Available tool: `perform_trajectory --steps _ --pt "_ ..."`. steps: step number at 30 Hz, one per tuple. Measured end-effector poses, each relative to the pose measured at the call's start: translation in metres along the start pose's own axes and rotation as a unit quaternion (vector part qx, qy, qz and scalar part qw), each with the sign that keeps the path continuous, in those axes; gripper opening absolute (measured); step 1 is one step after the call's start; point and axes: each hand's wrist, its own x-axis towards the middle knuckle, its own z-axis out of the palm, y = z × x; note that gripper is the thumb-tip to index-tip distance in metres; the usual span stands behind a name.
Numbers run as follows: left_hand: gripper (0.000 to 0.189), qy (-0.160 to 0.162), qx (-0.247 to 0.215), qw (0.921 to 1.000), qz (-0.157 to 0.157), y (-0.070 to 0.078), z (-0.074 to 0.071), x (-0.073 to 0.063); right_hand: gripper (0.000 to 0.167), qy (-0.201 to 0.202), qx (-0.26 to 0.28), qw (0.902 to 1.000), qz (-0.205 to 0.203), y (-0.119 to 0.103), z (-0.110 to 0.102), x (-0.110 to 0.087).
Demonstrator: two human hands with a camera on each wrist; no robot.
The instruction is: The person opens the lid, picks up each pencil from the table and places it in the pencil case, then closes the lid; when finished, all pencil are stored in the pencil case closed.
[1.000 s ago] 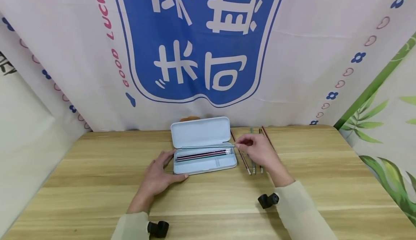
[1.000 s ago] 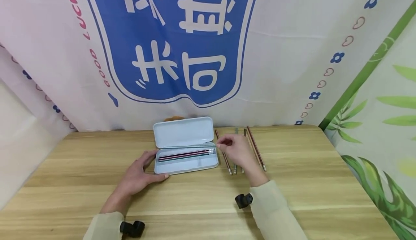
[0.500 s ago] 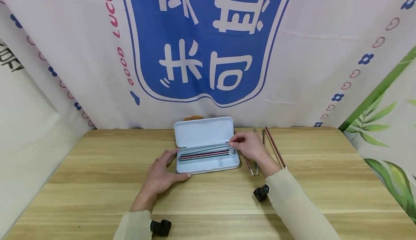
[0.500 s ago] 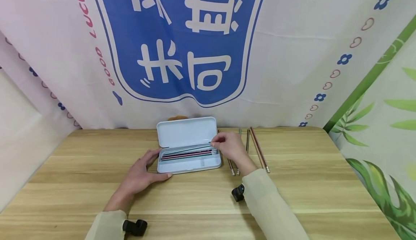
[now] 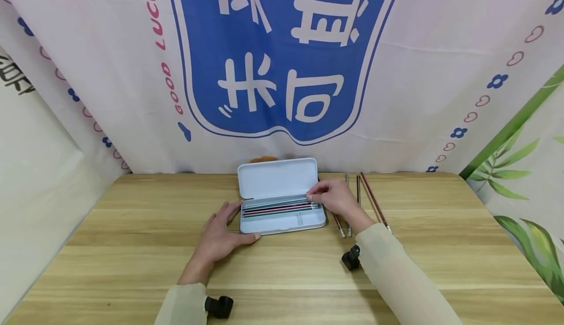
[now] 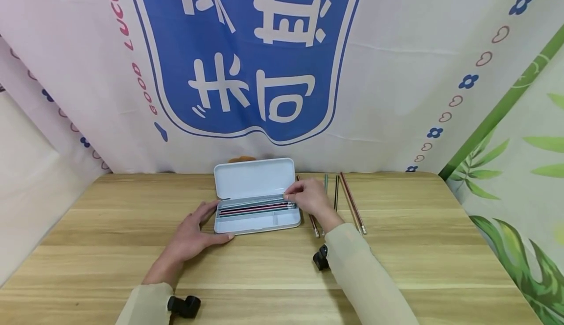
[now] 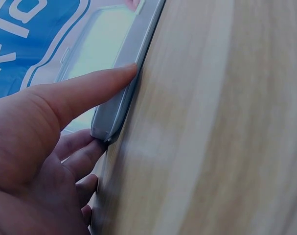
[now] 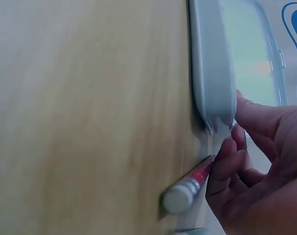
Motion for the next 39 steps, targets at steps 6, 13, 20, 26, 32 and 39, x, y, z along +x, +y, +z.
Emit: perform_trajectory --steps 6,13,20,26,32,39 --pt "0.101 -0.002 0.005 1.0000 -0.001 0.000 0.001 0.001 0.004 0.003 -0.010 0.9999 -0.005 0.004 0.002 -0.001" --pt "0.102 -0.003 0.006 1.0000 0.000 0.001 0.000 0.001 0.004 0.018 -0.026 0.9993 -0.020 0.005 0.002 -0.002" --pt "0.103 -0.005 0.003 1.0000 0.000 0.000 0.000 0.001 0.006 0.023 -0.044 0.9985 -0.024 0.002 0.002 -0.002" --pt "0.103 -0.005 0.002 1.0000 0.004 -0.001 0.000 0.001 0.007 0.012 -0.028 0.9992 -0.025 0.003 -0.002 -0.004" --pt "0.103 -0.006 0.002 1.0000 0.005 -0.001 0.000 0.001 0.013 0.015 0.003 0.9993 -0.033 0.005 -0.018 -0.013" --pt "0.103 -0.005 0.001 1.0000 0.003 -0.002 -0.001 0.001 0.021 0.024 0.045 0.9985 -0.019 0.003 -0.045 -0.036"
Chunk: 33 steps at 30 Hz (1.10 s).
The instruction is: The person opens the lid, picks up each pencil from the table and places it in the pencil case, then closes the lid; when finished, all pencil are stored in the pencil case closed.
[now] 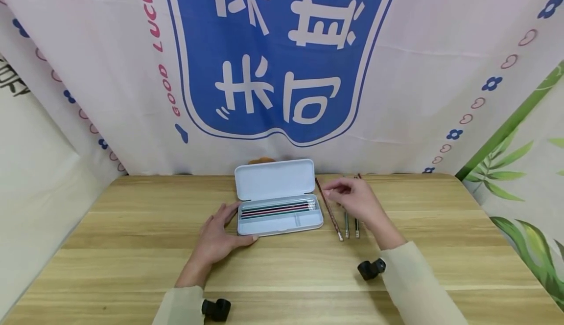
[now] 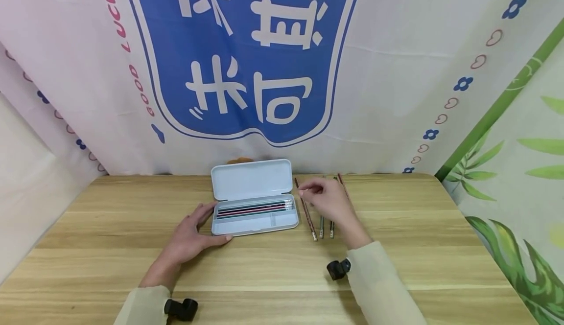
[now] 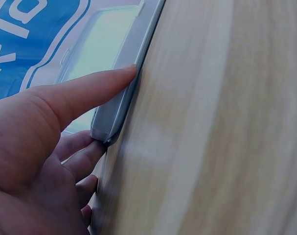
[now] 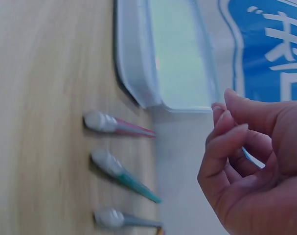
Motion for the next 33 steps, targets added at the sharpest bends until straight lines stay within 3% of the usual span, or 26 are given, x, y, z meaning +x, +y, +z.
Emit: perform_trajectory --steps 10,33 --pt "0.103 -0.001 0.003 1.0000 -0.001 -0.003 -0.002 -0.001 0.032 -0.018 0.071 0.9966 0.037 0.011 -0.024 -0.034" --pt "0.104 -0.004 0.010 0.9999 0.002 0.000 -0.001 -0.001 0.047 -0.009 0.053 0.9895 0.134 0.078 -0.083 -0.076"
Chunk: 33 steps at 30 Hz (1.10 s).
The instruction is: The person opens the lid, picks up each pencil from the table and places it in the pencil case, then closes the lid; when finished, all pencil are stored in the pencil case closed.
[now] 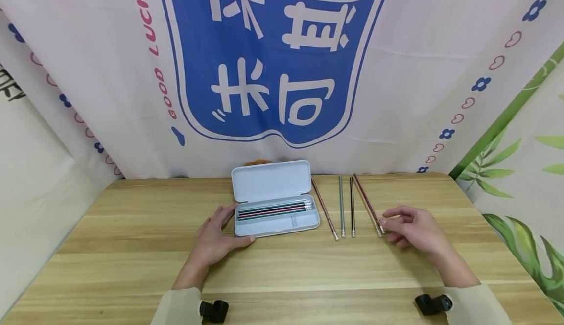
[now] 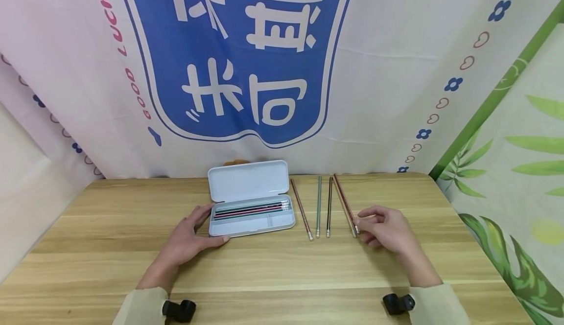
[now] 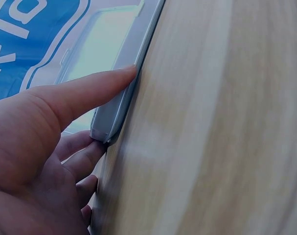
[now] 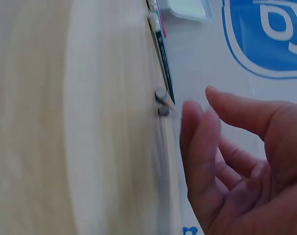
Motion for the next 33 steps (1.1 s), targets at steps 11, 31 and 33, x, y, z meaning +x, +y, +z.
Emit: perform_trajectory --steps 11,31,33 --pt "0.103 -0.002 -0.002 1.0000 -0.001 0.002 0.000 -0.001 0.049 -0.008 -0.018 0.9992 0.034 0.006 -0.008 0.006" --pt "0.103 -0.001 -0.002 1.0000 0.004 0.002 0.001 0.000 0.027 0.026 -0.120 0.9922 0.021 -0.001 0.006 0.009" --pt "0.102 0.000 -0.001 1.0000 0.004 0.002 0.001 0.000 0.025 0.029 -0.127 0.9913 0.017 -0.001 0.008 0.009"
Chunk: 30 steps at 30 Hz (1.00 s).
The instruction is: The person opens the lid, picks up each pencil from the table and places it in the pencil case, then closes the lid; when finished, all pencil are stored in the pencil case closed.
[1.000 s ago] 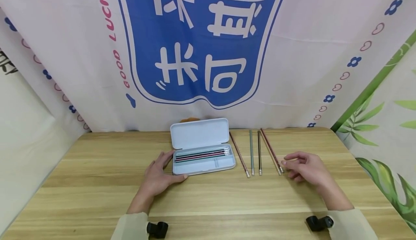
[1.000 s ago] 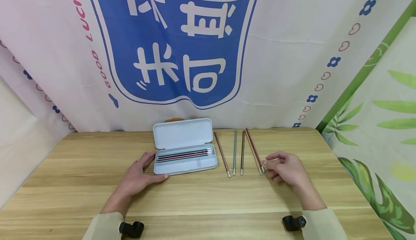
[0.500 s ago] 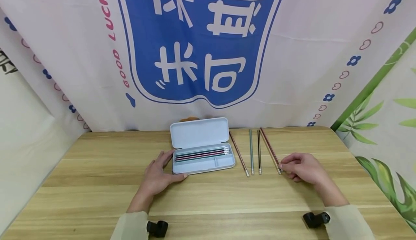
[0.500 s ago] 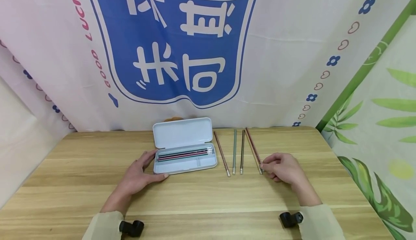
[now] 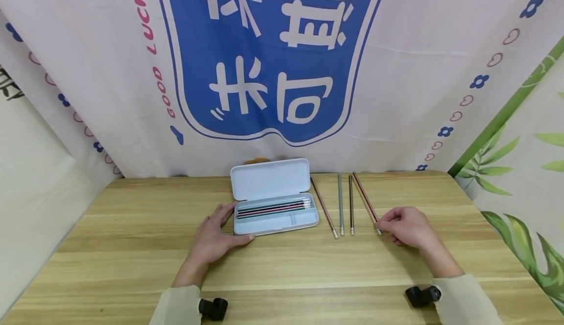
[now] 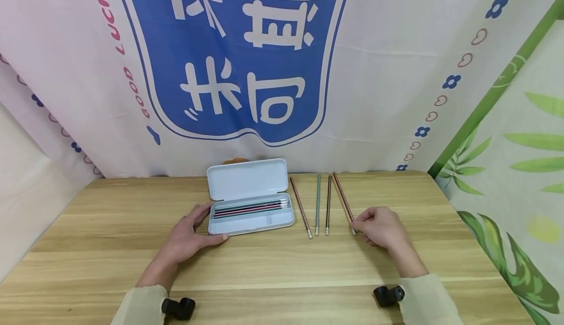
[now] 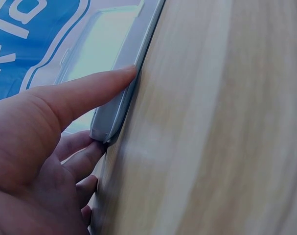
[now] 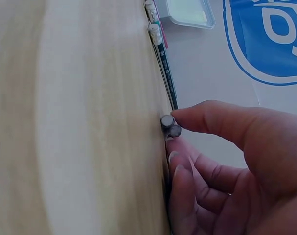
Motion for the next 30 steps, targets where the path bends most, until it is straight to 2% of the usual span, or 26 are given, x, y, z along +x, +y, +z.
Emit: perform_trajectory --steps 7,30 --pt "0.103 -0.001 0.003 1.0000 -0.002 -0.0002 -0.0003 -0.0002 0.021 0.006 -0.010 0.9999 0.003 -0.0023 0.0022 -0.0014" --pt "0.104 -0.001 0.001 1.0000 0.000 -0.0012 -0.0010 0.0003 0.021 0.004 0.015 0.9999 0.001 -0.0025 -0.0010 -0.0034"
